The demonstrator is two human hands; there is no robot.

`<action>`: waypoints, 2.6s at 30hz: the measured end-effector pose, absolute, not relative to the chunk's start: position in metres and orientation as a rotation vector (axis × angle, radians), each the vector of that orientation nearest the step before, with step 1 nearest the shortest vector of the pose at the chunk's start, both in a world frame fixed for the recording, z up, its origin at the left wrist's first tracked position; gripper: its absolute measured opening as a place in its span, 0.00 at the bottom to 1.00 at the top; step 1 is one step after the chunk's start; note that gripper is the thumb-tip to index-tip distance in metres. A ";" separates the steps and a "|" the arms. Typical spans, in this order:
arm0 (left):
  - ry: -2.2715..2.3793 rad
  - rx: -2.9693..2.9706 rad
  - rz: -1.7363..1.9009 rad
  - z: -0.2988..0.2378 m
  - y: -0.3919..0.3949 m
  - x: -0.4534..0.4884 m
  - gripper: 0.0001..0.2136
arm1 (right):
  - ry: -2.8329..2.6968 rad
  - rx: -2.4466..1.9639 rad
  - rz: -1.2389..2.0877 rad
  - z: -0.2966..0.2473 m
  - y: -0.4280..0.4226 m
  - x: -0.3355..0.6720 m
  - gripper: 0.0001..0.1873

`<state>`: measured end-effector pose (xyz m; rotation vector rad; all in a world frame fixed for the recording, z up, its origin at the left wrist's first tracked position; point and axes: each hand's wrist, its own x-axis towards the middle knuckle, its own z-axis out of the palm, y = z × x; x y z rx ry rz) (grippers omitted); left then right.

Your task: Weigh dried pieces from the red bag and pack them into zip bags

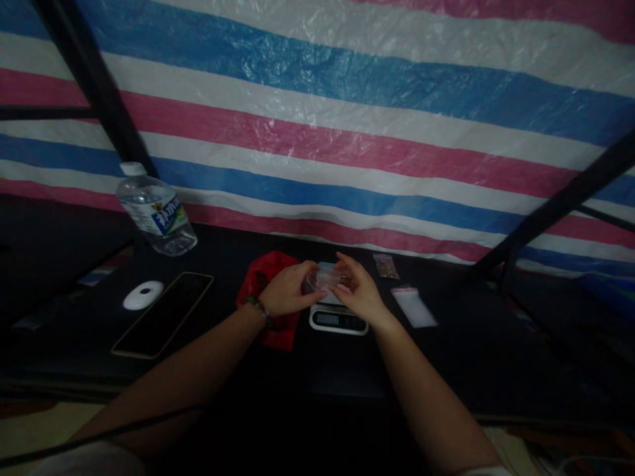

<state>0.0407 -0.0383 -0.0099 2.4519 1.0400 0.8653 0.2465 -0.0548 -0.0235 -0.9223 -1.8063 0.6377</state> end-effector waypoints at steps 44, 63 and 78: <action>0.371 1.978 0.768 -0.018 -0.040 0.034 0.25 | -2.148 -0.772 0.421 -0.009 -0.067 0.244 0.04; 0.682 1.815 0.795 -0.022 -0.034 0.046 0.13 | -1.382 -1.046 0.935 -0.025 -0.050 0.246 0.11; 0.718 1.709 0.956 -0.023 -0.034 0.045 0.15 | -1.505 -1.028 0.992 -0.021 -0.061 0.233 0.09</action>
